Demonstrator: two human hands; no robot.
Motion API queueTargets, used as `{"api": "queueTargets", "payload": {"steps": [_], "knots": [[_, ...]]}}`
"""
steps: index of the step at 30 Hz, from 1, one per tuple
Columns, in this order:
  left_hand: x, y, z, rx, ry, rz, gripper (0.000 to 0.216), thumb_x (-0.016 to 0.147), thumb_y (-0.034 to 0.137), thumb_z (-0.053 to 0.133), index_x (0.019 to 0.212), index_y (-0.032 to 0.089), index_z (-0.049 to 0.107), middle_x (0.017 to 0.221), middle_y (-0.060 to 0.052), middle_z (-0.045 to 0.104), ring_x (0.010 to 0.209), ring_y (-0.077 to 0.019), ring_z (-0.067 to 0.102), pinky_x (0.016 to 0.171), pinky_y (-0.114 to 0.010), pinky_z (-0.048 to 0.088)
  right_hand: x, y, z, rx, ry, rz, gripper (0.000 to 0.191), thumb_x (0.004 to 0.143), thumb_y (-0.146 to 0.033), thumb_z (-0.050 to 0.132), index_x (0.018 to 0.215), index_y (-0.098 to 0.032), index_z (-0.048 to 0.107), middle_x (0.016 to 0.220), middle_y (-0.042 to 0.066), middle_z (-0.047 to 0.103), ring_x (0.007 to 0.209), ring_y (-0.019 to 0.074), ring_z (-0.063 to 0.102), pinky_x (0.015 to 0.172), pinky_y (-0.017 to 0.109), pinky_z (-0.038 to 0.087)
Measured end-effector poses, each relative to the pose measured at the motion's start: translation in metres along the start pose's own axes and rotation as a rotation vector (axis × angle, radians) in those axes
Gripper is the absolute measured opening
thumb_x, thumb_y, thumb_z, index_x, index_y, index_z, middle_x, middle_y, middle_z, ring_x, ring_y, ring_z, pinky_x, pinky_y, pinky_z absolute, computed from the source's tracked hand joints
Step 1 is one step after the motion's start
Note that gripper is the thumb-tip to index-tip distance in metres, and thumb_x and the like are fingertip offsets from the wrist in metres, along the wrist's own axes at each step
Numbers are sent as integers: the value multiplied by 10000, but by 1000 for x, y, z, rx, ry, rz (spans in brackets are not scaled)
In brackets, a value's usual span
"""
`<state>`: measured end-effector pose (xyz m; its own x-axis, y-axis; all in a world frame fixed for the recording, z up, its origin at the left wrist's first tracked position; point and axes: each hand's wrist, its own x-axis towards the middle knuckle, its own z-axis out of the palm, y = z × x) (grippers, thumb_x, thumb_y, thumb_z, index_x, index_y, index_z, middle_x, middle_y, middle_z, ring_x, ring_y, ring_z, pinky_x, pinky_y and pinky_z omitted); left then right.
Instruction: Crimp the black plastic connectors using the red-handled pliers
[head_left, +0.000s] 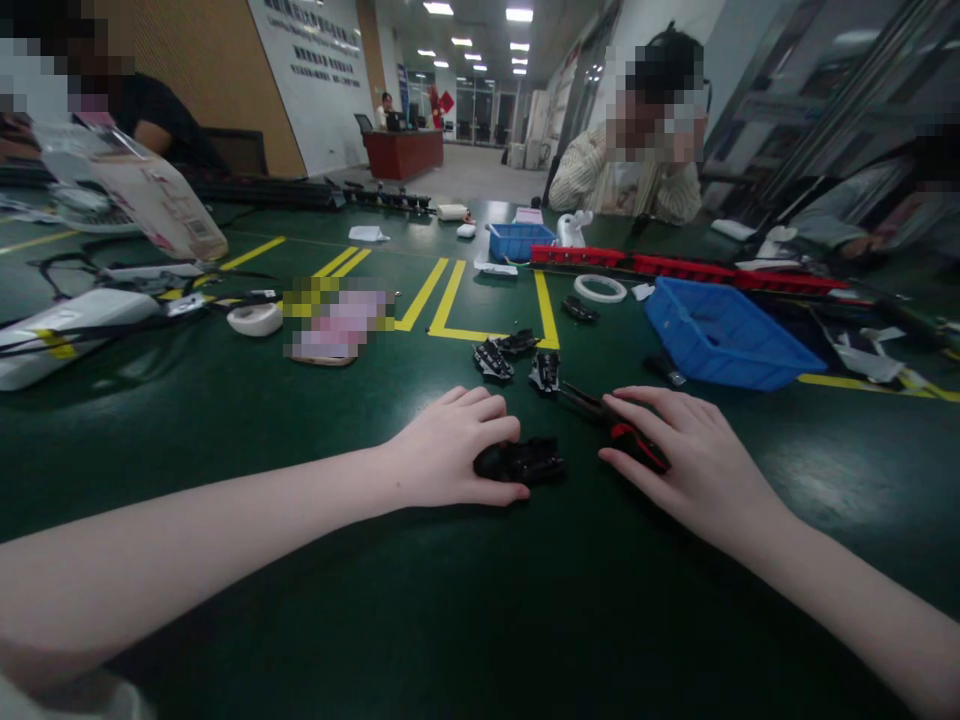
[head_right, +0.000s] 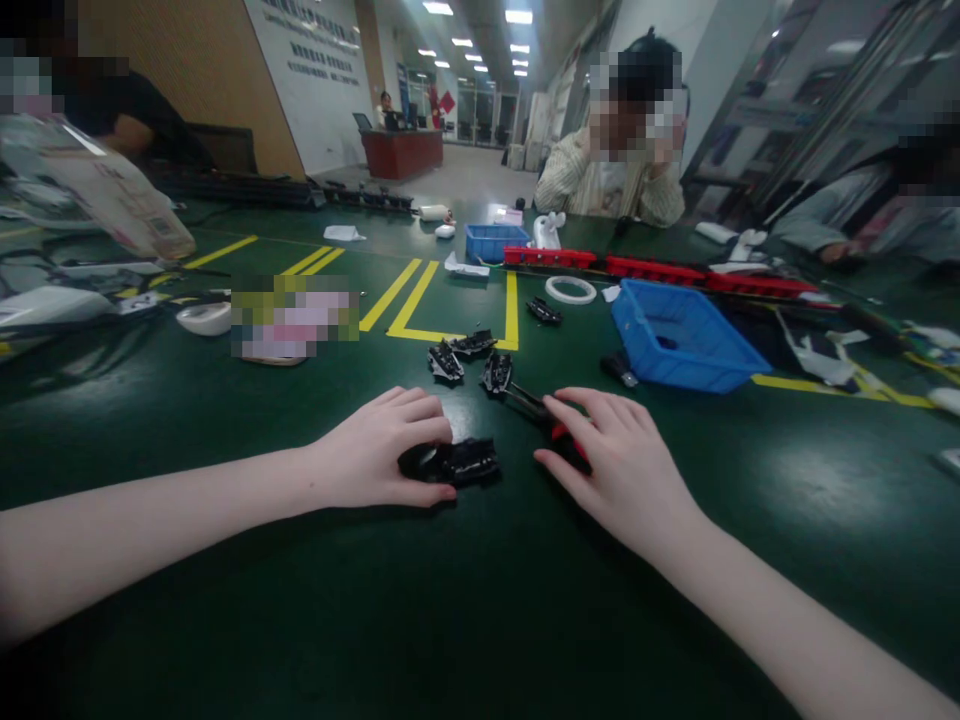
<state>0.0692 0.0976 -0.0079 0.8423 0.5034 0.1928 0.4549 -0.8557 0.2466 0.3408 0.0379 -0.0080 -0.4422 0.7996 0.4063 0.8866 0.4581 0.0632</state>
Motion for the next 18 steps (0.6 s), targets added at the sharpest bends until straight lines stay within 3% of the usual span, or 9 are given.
{"api": "queueTargets", "payload": {"steps": [2,5,11,14,18], "knots": [[0,1,-1,16,-10,10,414,815,580,594,934,184,585,924,-18,563,856,-192,504,728,-307,339,-6,12,3,1,-88,111,521,898,-500,483,1253,-123,535,1151,163,616,982,298,613,767,471,529],[0,3,-3,82,-10,19,443,815,607,569,897,172,575,909,-23,562,851,-200,505,762,-331,333,-8,16,6,12,-158,174,574,905,-536,440,1273,-102,513,1086,148,641,952,280,626,747,431,553],[0,5,-6,122,-19,-6,566,740,727,559,812,165,558,868,-34,557,819,-212,500,731,-333,330,-9,8,13,-136,-99,196,436,931,-414,393,1174,-91,554,1062,169,625,880,280,641,716,425,555],[0,4,-6,70,-23,0,483,775,636,595,876,165,565,899,-30,564,833,-205,503,733,-324,341,-8,11,15,-92,-68,179,383,939,-368,383,1156,-96,545,1025,162,622,870,272,639,734,426,553],[1,1,-5,-16,-31,29,363,838,484,597,1009,164,568,978,-37,575,887,-199,508,742,-307,375,-3,16,7,144,10,185,366,962,-393,373,1193,-137,495,1014,132,614,913,244,634,761,393,551]]}}
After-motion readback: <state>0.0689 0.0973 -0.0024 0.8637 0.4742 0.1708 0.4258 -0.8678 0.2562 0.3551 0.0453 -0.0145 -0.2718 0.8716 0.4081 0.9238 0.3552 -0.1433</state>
